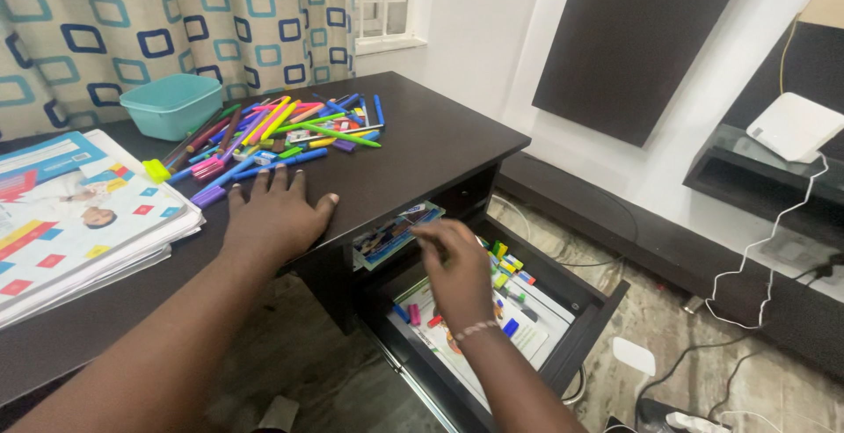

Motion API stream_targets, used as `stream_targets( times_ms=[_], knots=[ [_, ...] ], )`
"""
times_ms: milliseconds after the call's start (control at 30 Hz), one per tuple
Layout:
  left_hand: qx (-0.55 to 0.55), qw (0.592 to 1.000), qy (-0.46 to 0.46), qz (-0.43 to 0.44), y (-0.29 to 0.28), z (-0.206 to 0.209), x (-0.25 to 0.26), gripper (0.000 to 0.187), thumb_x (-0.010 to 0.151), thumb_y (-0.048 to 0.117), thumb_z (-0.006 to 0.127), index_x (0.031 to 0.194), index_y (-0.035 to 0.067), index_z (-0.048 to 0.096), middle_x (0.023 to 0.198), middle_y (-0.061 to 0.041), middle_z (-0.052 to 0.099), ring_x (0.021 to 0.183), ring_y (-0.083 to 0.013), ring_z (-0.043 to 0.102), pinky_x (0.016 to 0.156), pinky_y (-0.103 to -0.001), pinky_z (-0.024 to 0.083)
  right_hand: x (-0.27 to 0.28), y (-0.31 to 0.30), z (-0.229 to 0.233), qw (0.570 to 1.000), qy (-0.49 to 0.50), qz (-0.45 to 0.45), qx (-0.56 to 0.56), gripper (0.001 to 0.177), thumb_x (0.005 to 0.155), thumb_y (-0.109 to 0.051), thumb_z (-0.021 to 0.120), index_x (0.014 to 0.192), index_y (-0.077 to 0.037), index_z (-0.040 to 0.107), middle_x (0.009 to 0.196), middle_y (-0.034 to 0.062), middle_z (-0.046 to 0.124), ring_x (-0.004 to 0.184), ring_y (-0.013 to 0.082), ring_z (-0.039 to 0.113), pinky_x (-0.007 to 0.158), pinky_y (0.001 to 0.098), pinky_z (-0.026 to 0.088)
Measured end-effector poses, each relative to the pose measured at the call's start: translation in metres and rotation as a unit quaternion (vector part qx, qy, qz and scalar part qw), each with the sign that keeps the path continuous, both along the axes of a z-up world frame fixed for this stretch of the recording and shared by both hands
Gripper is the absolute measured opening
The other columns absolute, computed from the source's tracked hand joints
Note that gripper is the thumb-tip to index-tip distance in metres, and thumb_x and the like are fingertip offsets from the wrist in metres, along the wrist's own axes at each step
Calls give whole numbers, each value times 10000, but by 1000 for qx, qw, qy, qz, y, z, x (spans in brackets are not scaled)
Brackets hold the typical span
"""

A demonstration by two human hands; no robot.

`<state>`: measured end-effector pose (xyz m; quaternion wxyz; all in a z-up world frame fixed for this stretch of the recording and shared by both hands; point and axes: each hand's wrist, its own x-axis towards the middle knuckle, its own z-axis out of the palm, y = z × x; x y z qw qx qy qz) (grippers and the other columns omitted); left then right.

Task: The person repeatedly picks up colorful markers and pens from an open drawer and places them onto the desk surface. The person handles the items one by one or in small groups, moving them from the drawer to the desk.

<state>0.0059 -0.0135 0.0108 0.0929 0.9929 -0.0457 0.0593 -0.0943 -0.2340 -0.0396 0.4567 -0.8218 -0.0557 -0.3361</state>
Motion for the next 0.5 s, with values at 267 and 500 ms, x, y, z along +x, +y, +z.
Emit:
stream_targets(
  times_ms=[267,500],
  knots=[
    [20,1000,13,-13,0,0,9,795,1000,622,281,1616,123,217,1694,-153,130,1569,-343,90,1213,-645,52,53,46,29,992,-29,52,-112,169,911,-53,698,1043,-115,781,1088,68,729,997,233,710,869,352,574],
    [0,1000,-3,-22,1,-3,13,762,1014,569,336,1589,72,274,1679,-186,166,1566,-357,104,1204,-662,73,122,56,23,996,-26,27,-77,272,781,-119,787,1047,-99,732,1084,102,680,1012,302,692,894,397,553]
  ],
)
